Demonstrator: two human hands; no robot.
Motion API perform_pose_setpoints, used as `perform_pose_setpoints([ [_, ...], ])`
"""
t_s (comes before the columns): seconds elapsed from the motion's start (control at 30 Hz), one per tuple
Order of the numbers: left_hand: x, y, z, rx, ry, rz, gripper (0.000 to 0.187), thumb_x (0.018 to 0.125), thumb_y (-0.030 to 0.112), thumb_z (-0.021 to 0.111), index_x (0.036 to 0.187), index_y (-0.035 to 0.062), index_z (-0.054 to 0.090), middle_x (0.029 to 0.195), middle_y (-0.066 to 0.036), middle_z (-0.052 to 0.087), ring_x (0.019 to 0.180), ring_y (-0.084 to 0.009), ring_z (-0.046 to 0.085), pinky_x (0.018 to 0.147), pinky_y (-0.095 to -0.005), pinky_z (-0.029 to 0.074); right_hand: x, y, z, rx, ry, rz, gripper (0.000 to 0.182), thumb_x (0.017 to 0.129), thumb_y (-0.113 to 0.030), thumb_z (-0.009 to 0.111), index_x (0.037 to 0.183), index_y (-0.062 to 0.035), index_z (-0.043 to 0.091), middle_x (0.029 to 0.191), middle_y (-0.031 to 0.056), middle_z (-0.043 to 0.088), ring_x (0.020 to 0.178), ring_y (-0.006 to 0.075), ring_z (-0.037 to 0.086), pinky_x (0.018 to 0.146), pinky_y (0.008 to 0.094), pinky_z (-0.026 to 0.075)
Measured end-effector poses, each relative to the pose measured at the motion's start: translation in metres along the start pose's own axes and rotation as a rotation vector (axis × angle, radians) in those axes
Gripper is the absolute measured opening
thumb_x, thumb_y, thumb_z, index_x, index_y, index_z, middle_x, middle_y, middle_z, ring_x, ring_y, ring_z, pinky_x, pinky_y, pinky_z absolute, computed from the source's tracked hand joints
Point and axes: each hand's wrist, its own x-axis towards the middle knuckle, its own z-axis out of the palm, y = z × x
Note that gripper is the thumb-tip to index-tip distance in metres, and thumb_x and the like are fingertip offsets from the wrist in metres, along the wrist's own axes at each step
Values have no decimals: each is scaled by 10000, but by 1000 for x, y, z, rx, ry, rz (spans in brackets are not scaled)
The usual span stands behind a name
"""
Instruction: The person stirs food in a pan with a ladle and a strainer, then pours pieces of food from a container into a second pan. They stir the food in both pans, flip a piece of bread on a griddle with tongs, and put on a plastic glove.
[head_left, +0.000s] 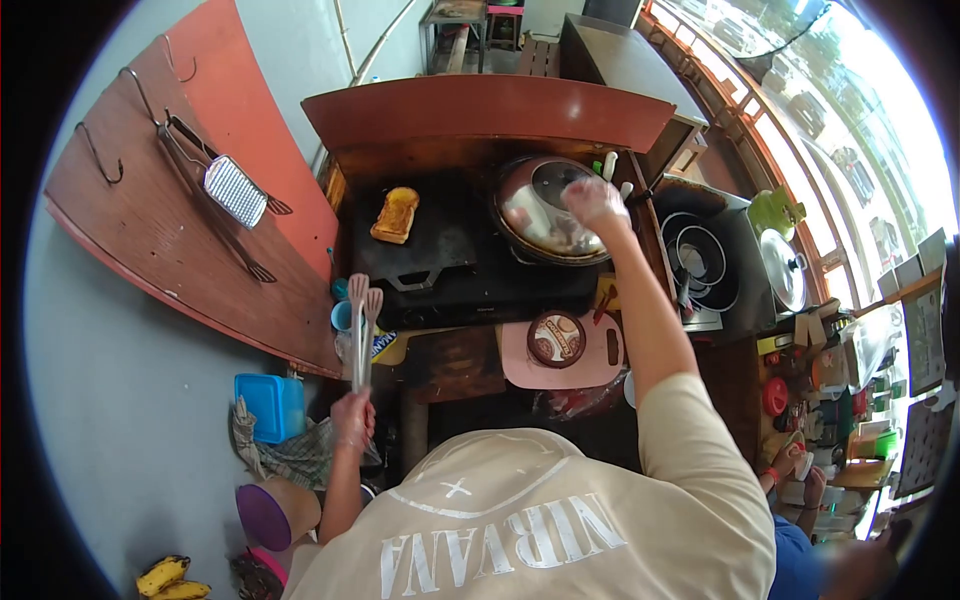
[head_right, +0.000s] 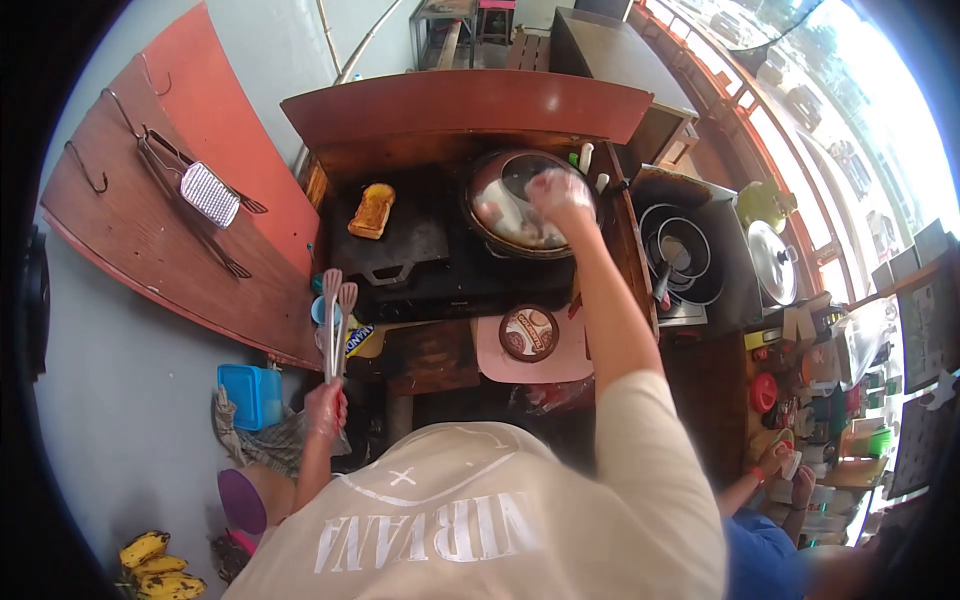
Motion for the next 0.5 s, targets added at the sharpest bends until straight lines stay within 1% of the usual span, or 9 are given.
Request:
perform_pose_setpoints([
  [0.07,-8,-16,1,-26,18,-19,314,904,322,684,725,116,530,564,-2,523,368,-90,452,306,-245,338,20,-9,-7,-28,245,9,405,887,-412,634,1153,-114,699,1215,157,662,1129,324,627,986,412,485],
  [0.13,-16,-29,0,-58,40,-38,308,901,298,695,726,113,521,562,2,516,367,-84,448,306,-243,335,66,1,3,-227,148,-22,449,881,-410,653,1166,-65,688,1249,180,638,1173,338,601,1019,403,466],
  [0.17,-20,-35,-2,-51,39,-44,302,903,289,695,733,110,520,563,6,511,369,-81,446,306,-242,329,73,-2,1,-274,45,14,457,883,-395,653,1145,-23,688,1243,212,631,1186,340,593,1017,412,467],
  [0.2,-25,-39,-3,-44,41,-50,296,904,280,696,740,106,520,563,9,505,370,-78,444,307,-242,324,79,-1,3,-243,19,-1,442,881,-391,654,1078,1,709,1193,226,650,1164,343,605,1004,419,474],
  [0.27,-32,-47,-7,-54,57,-22,293,907,285,695,752,103,526,567,11,504,377,-74,444,316,-240,325,89,-1,8,-290,7,-73,419,868,-378,663,1010,11,726,1127,234,671,1116,353,628,982,417,487],
  [0.3,-34,-52,-8,-57,61,-24,288,907,280,694,755,100,528,569,12,504,381,-73,445,324,-240,327,91,1,10,-285,26,-86,450,846,-423,651,992,-5,737,1095,234,678,1081,361,638,950,418,495],
  [0.33,-35,-57,-10,-59,64,-28,283,908,275,692,759,97,530,570,12,504,385,-72,447,331,-239,330,93,3,14,-276,40,-76,416,827,-398,662,978,-20,743,1068,227,688,1066,360,643,953,420,491],
  [0.43,-40,-63,-14,-80,74,-16,273,905,255,693,755,94,532,572,15,503,393,-71,449,346,-237,337,70,-24,-7,-260,47,-77,370,803,-369,675,925,-29,754,1017,231,695,1023,359,659,929,420,503],
  [0.5,-42,-61,-16,-91,87,-17,261,905,244,692,761,93,535,572,16,502,396,-71,451,349,-238,339,67,-32,-12,-107,89,-217,359,779,-357,689,876,-18,753,944,238,695,948,354,677,886,425,518],
])
